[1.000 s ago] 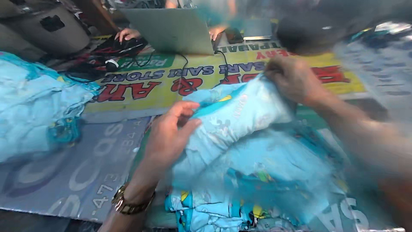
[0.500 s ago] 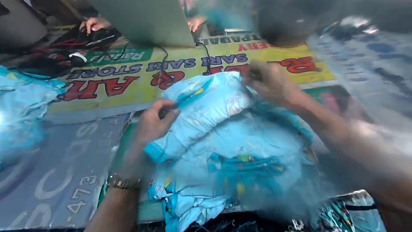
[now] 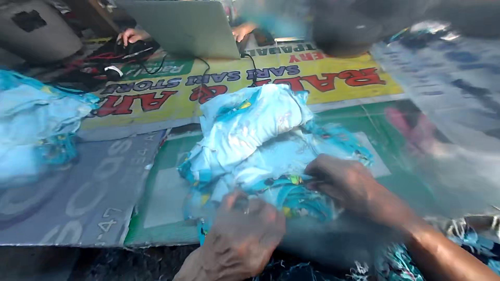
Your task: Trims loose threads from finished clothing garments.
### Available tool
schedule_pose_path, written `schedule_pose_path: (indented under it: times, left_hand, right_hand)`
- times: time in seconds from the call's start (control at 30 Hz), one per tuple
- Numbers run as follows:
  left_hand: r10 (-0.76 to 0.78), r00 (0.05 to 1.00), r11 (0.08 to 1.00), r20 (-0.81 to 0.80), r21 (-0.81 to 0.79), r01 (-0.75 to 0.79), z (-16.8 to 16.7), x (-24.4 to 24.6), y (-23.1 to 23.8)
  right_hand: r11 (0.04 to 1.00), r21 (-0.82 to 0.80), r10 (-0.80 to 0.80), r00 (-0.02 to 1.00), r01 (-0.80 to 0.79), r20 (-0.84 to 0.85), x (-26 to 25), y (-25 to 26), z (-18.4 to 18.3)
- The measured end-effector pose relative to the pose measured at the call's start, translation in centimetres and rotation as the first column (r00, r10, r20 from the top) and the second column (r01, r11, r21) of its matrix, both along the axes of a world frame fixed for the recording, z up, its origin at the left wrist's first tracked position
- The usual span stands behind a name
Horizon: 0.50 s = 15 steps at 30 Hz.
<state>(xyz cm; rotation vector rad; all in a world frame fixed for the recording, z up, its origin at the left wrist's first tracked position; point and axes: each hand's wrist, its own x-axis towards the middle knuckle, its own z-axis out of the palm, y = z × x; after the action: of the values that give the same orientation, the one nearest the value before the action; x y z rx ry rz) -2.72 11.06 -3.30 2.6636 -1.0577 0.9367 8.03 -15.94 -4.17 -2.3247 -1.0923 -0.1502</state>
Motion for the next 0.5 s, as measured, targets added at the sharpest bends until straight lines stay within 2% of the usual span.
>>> schedule_pose_path:
  times: [0.1,0.23,0.33,0.43,0.5]
  left_hand:
    - [-0.055,0.996,0.998,-0.068,0.006,0.056,-0.8,-0.8,-0.1]
    - [-0.028,0.979,0.999,-0.200,-0.042,0.021,-1.7,0.0,-0.2]
    - [0.096,0.970,0.993,-0.225,-0.045,-0.109,-0.4,1.3,-2.0]
    - [0.266,0.949,0.963,-0.168,0.077,-0.257,1.0,2.9,-4.7]
    - [0.317,0.933,0.944,-0.169,0.150,-0.294,2.0,3.7,-6.1]
  right_hand:
    - [0.998,-0.055,0.016,1.000,-0.016,0.004,0.2,0.2,0.4]
    - [0.997,0.075,0.007,0.993,0.002,-0.119,0.7,-0.3,0.5]
    - [0.987,0.163,0.021,0.986,0.006,-0.163,1.0,-0.4,1.2]
    - [0.983,0.181,0.010,0.994,0.009,-0.107,1.5,0.0,2.7]
    - [0.982,0.189,-0.007,0.999,0.015,-0.044,2.0,0.1,3.8]
